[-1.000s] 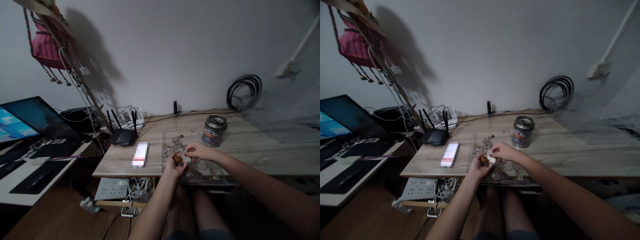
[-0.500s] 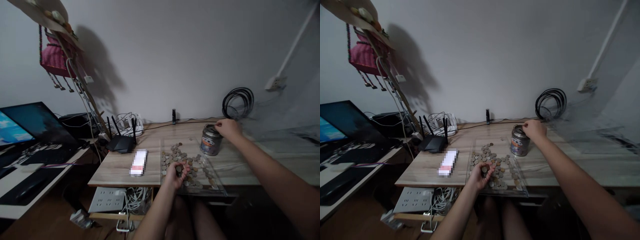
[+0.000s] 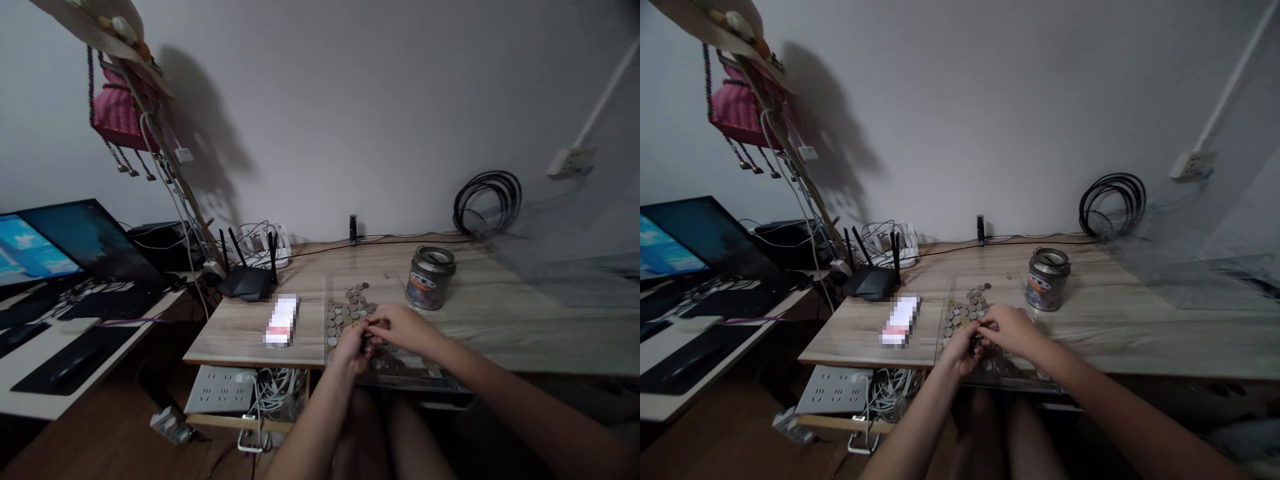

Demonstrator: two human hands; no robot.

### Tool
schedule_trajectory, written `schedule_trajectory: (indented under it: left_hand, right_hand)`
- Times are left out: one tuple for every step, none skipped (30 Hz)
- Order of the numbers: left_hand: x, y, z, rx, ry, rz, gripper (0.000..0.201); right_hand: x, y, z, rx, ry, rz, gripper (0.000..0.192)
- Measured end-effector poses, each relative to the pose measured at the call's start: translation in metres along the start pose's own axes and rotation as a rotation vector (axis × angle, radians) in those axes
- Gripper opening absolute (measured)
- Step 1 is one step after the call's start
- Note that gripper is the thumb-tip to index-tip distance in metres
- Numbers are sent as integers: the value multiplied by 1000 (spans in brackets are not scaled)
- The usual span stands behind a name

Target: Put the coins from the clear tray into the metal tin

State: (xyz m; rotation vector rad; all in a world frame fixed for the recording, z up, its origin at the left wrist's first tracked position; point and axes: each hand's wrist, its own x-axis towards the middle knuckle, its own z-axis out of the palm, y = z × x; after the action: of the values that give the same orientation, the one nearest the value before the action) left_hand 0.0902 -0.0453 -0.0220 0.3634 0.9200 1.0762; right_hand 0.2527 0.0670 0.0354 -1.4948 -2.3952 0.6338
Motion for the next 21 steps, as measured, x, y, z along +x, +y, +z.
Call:
schedule_trajectory:
  left_hand:
    - [1, 0, 0, 1, 17, 6, 22]
    - [2, 0, 0, -2, 30, 1, 22]
    - [2, 0, -1, -7, 33, -18, 21]
    - [3, 1, -1, -17, 30, -44, 19]
    - [3, 1, -2, -28, 23, -71, 18]
    - [3, 2, -3, -35, 12, -94, 18]
    - [3, 3, -3, -38, -2, -112, 17]
    - [2, 3, -4, -37, -19, -123, 16]
    - [2, 4, -4, -31, -39, -129, 15]
    - [2, 3, -4, -19, -55, -130, 14]
    - [1, 3, -4, 0, -73, -129, 14]
    - [1, 2, -4, 25, -92, -122, 15]
    - [1, 1, -4, 56, -106, -105, 14]
    - [0, 0, -4, 90, -120, -81, 14]
    - [0, -1, -3, 126, -140, -55, 13]
    - [0, -2, -3, 159, -165, -25, 13]
    - [-1, -3, -3, 187, -193, 6, 13]
    - [-1, -4, -2, 210, -217, 37, 15]
    - [-2, -4, -2, 228, -234, 65, 17]
    - [-2, -5, -2, 242, -241, 89, 19]
    - [-3, -5, -2, 254, -240, 107, 21]
  right_hand:
    - [3, -1, 4, -1, -12, 11, 44]
    - [4, -1, 6, -8, -1, 34, 44]
    - [3, 1, 6, -18, 46, 67, 43]
    - [-1, 3, 5, -28, 117, 99, 43]
    - [-6, 5, 3, -37, 200, 129, 43]
    - [-12, 9, -2, -45, 288, 151, 44]
    - [-19, 13, -8, -54, 381, 174, 45]
    - [-25, 18, -16, -74, 466, 208, 46]
    - [-29, 23, -26, -106, 534, 263, 46]
    - [-31, 28, -36, -144, 575, 327, 44]
    - [-31, 33, -45, -184, 596, 397, 41]
    - [-30, 38, -54, -221, 589, 463, 36]
    - [-27, 42, -61, -249, 555, 516, 32]
    - [-24, 45, -66, -265, 505, 554, 30]
    - [-21, 48, -70, -274, 465, 584, 29]
    - [-18, 51, -71, -279, 442, 605, 29]
    - [-15, 52, -71, -277, 435, 616, 30]
    - [-14, 52, -69, -265, 438, 611, 31]
    - [-14, 51, -66, -244, 453, 594, 32]
    - [-16, 48, -61, -216, 478, 559, 33]
    - [-18, 42, -54, -181, 510, 503, 34]
